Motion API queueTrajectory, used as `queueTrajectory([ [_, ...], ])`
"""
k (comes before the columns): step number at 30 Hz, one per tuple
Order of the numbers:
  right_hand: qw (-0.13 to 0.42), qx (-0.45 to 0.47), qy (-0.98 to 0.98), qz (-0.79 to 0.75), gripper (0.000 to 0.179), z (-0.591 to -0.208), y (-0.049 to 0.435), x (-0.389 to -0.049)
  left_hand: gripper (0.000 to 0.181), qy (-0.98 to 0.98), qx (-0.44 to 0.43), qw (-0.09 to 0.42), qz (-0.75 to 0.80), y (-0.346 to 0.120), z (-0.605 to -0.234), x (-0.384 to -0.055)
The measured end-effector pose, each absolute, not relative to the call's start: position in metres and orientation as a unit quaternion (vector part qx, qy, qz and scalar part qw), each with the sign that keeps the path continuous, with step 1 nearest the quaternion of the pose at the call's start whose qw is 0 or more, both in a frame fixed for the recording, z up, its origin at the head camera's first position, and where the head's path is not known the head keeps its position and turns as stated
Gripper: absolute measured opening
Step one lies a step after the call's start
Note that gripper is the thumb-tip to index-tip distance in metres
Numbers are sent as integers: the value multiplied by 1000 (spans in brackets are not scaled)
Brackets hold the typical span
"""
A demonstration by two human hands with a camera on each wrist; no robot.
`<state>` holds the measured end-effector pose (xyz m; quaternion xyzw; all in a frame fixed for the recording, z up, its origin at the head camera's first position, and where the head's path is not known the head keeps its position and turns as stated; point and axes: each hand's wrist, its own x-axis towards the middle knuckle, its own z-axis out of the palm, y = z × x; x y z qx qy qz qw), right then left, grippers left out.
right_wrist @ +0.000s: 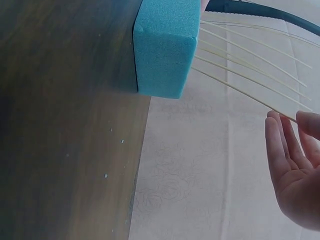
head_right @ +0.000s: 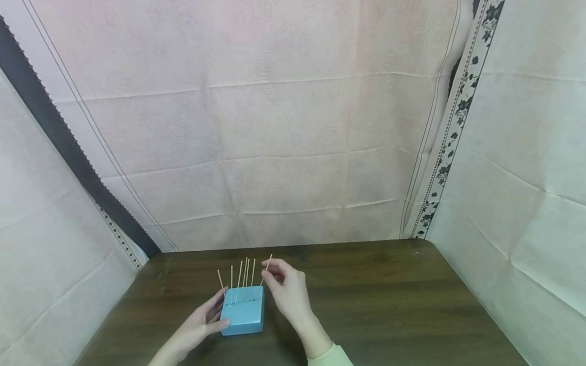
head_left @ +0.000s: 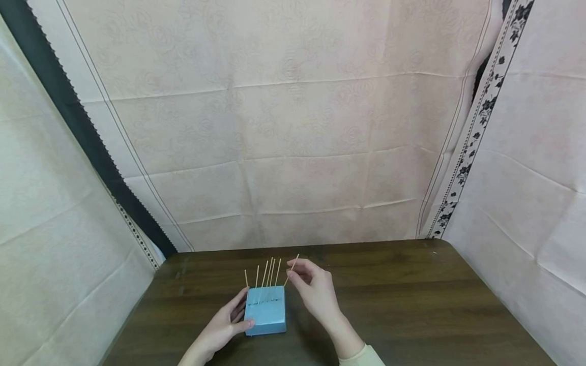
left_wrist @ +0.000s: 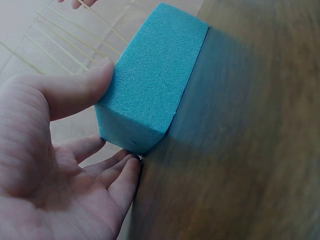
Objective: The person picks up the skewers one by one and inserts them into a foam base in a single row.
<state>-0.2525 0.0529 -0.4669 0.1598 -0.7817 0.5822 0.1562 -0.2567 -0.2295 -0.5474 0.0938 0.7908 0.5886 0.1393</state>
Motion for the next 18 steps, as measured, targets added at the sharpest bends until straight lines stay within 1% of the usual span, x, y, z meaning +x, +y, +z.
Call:
queueTrajectory([
  [5, 163, 164, -779, 582, 12, -468, 53, -254, 97, 788, 95, 139, 592, -229, -545, -254],
  [18, 152, 185, -780, 578, 14, -470, 47, -258, 97, 786, 97, 135, 595, -228, -542, -251],
])
